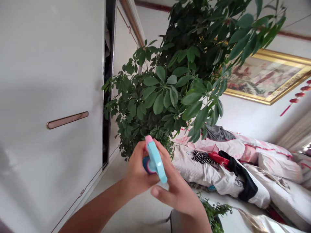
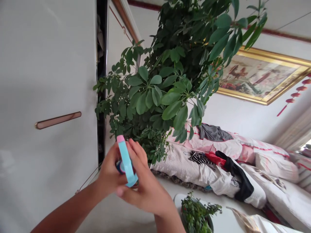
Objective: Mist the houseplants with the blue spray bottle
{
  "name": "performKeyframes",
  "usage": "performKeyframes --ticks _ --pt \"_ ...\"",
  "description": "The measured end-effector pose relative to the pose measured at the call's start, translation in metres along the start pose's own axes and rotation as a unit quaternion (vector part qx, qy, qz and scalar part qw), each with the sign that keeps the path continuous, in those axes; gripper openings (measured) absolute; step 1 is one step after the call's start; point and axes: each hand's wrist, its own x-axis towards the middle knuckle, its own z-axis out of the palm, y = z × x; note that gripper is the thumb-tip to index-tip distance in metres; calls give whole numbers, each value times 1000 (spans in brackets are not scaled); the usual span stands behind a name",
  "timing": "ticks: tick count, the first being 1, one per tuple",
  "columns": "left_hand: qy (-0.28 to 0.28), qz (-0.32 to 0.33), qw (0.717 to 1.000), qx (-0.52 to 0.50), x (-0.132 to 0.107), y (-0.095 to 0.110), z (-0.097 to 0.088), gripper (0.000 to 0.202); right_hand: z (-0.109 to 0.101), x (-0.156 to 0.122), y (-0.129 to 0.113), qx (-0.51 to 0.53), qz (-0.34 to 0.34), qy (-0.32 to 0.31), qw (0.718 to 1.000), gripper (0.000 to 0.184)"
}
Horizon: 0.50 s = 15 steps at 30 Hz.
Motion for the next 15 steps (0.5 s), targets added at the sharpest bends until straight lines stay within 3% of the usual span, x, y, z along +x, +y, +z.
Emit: performKeyframes --ticks 1,3,4,5,7,9,11,15 --pt "-3 8 1000 -14 2 -1 0 57 1 -12 14 63 23 27 997 66" --pt "-47 34 998 -40 8 2 4 61 11 -34 44 154 69 197 966 60" --pt "-75 43 995 -52 12 4 8 61 19 -43 58 220 101 274 931 53" --pt "-97 51 992 -58 16 8 15 59 27 -50 69 309 143 309 888 48" --pt "-113 82 990 -27 24 16 30 52 40 -60 80 487 200 305 794 57" --pt "-114 111 986 51 30 27 47 48 46 -65 79 579 199 307 729 58" --pt "-131 107 981 95 33 38 63 46 44 -69 73 609 179 341 693 52" --pt "-184 24 983 14 28 49 90 48 37 -80 69 618 156 399 659 48"
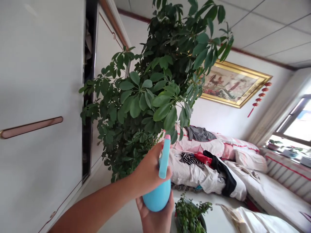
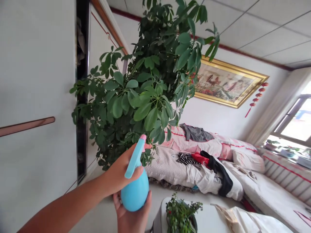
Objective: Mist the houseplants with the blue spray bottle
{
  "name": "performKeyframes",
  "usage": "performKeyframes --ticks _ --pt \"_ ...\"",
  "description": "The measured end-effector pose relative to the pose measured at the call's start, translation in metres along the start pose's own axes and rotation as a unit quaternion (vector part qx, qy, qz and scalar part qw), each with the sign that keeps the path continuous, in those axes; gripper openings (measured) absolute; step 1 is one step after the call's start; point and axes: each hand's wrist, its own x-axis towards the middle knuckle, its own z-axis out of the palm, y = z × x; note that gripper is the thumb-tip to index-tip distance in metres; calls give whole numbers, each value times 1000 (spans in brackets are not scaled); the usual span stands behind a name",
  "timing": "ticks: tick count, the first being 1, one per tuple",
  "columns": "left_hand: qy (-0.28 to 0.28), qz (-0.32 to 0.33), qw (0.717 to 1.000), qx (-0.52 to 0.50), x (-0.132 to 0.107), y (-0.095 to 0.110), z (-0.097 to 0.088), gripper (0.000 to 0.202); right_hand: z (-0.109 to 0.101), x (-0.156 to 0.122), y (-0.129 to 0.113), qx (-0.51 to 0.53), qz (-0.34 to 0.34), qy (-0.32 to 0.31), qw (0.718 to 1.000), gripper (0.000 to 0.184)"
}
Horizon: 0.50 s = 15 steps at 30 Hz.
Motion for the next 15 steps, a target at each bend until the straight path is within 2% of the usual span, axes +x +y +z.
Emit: performKeyframes --ticks 3,6,10,13,15 --pt "-7 -35 999 1 2 -7 21 47 -7 0 -2 1 14 4 1000 48" --pt "28 -39 999 18 7 -25 40 39 -11 7 -6 -8 17 31 999 44" --pt "72 -38 997 -1 10 -40 58 44 -17 21 -20 -30 -28 34 999 40" --pt "108 12 994 31 4 -35 62 22 -22 26 -28 -51 -60 8 997 44" --pt "110 33 991 65 -1 -28 60 10 -23 25 -32 -60 -64 -1 996 48"
